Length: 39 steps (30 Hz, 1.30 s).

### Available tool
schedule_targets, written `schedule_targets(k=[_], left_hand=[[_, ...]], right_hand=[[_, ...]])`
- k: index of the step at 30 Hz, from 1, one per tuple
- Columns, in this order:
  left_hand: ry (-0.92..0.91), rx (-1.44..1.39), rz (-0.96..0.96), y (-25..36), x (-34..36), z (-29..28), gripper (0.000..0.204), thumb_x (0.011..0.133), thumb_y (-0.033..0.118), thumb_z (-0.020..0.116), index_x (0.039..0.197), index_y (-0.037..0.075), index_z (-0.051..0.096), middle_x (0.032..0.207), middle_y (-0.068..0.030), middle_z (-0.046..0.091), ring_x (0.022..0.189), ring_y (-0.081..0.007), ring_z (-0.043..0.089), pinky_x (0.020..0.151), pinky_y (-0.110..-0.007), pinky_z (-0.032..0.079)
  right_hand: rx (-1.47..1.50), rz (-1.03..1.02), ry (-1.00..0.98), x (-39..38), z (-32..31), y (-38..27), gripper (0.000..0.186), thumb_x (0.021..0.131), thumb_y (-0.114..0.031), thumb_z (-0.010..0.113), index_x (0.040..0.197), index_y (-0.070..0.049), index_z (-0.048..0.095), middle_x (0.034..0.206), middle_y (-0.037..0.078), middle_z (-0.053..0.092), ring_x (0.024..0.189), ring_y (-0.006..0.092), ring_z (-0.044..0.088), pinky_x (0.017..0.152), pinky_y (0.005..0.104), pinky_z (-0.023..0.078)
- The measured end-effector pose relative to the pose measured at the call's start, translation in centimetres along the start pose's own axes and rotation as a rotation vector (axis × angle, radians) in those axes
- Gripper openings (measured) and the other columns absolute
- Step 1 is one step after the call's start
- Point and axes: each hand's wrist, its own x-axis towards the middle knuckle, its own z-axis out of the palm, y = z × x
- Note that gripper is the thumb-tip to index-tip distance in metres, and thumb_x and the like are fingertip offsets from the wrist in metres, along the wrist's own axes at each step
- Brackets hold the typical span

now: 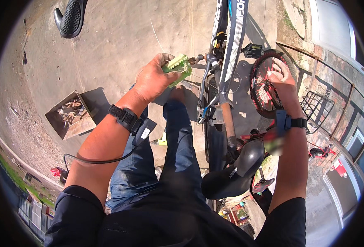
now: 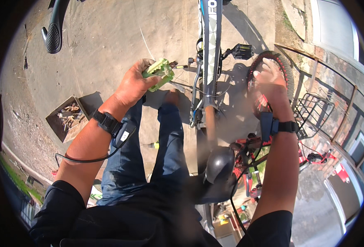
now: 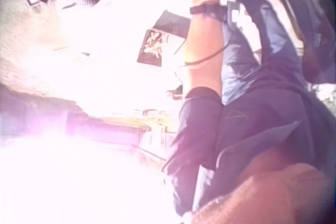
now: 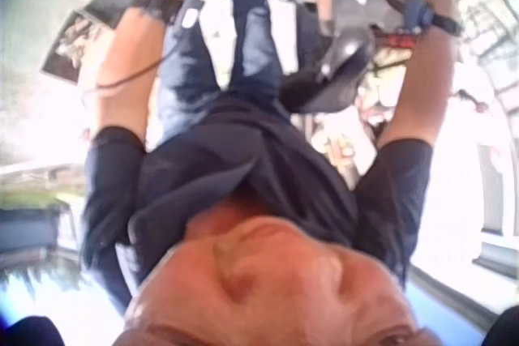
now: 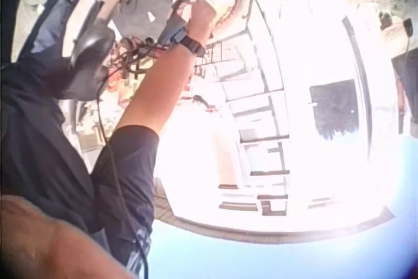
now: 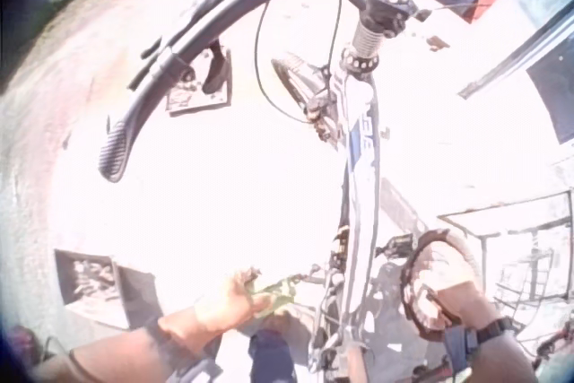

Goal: The person works on a green bicycle wheel, using a wrench to tighten or loosen components on the hub and axle. They remove a green pedal from the crank arm, inspect it, and then reattach it to the bicycle frame. The person then walks toward a glass door and opens it.

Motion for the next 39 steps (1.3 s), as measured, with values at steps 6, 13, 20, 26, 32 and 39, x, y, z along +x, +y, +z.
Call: schedule_targets(k=[6, 13, 20, 26, 32, 39], left_hand=[[-0.05, -0.378, -0.037, -2.7, 1.8, 3.1, 0.036, 0.087, 0.003, 0.065, 0.121, -0.001, 0.054, 0.11, -0.0092, 0.063, 0.099, -0.0161, 0.061, 0.088, -0.028, 0.049], [-0.04, -0.481, -0.06, -3.5, 3.0, 5.2, 0.039, 0.089, 0.003, 0.065, 0.125, -0.003, 0.052, 0.112, -0.0103, 0.063, 0.101, -0.0173, 0.063, 0.088, -0.029, 0.052], [0.008, -0.565, -0.26, -2.2, 4.5, 7.7, 0.037, 0.091, 0.008, 0.066, 0.123, -0.002, 0.051, 0.109, -0.0109, 0.065, 0.096, -0.0193, 0.067, 0.075, -0.032, 0.057], [-0.007, -0.648, -0.262, -3.5, 6.0, 8.9, 0.036, 0.093, 0.013, 0.064, 0.123, 0.002, 0.049, 0.112, -0.0115, 0.066, 0.097, -0.0216, 0.067, 0.071, -0.032, 0.057], [-0.026, -0.745, -0.349, -3.6, 6.2, 9.7, 0.032, 0.095, 0.012, 0.061, 0.124, 0.004, 0.05, 0.114, -0.0104, 0.065, 0.097, -0.0211, 0.066, 0.076, -0.034, 0.056], [-0.057, -0.784, -0.397, -4.2, 6.4, 10.1, 0.031, 0.092, 0.009, 0.064, 0.12, 0.005, 0.052, 0.108, -0.0071, 0.065, 0.096, -0.0194, 0.064, 0.082, -0.037, 0.053]], right_hand=[[-0.611, -0.354, 0.027, 6.5, 1.7, 1.2, 0.073, 0.078, -0.021, 0.075, 0.141, -0.003, 0.044, 0.14, 0.023, 0.044, 0.129, 0.0342, 0.046, 0.11, 0.0367, 0.036], [-0.635, -0.23, -0.139, 9.7, 4.1, -0.1, 0.052, 0.082, -0.019, 0.071, 0.127, 0.002, 0.055, 0.125, 0.023, 0.056, 0.113, 0.0319, 0.058, 0.098, 0.0349, 0.045], [-0.657, -0.334, -0.074, 8.7, 4.5, 1.2, 0.026, 0.083, -0.009, 0.064, 0.109, -0.002, 0.064, 0.104, 0.02, 0.061, 0.1, 0.0367, 0.059, 0.089, 0.0383, 0.047], [-0.667, -0.427, -0.06, 9.0, 4.1, 1.7, 0.024, 0.084, -0.01, 0.062, 0.106, 0.0, 0.062, 0.107, 0.021, 0.061, 0.101, 0.0405, 0.057, 0.091, 0.0423, 0.046], [-0.702, -0.277, -0.08, 7.4, 4.2, 1.0, 0.036, 0.086, -0.013, 0.064, 0.117, 0.004, 0.057, 0.116, 0.021, 0.061, 0.105, 0.0362, 0.06, 0.093, 0.0394, 0.046], [-0.631, -0.296, -0.139, 5.5, 3.6, 4.2, 0.042, 0.087, -0.015, 0.067, 0.124, 0.002, 0.056, 0.124, 0.019, 0.059, 0.11, 0.0337, 0.06, 0.094, 0.0364, 0.048]])
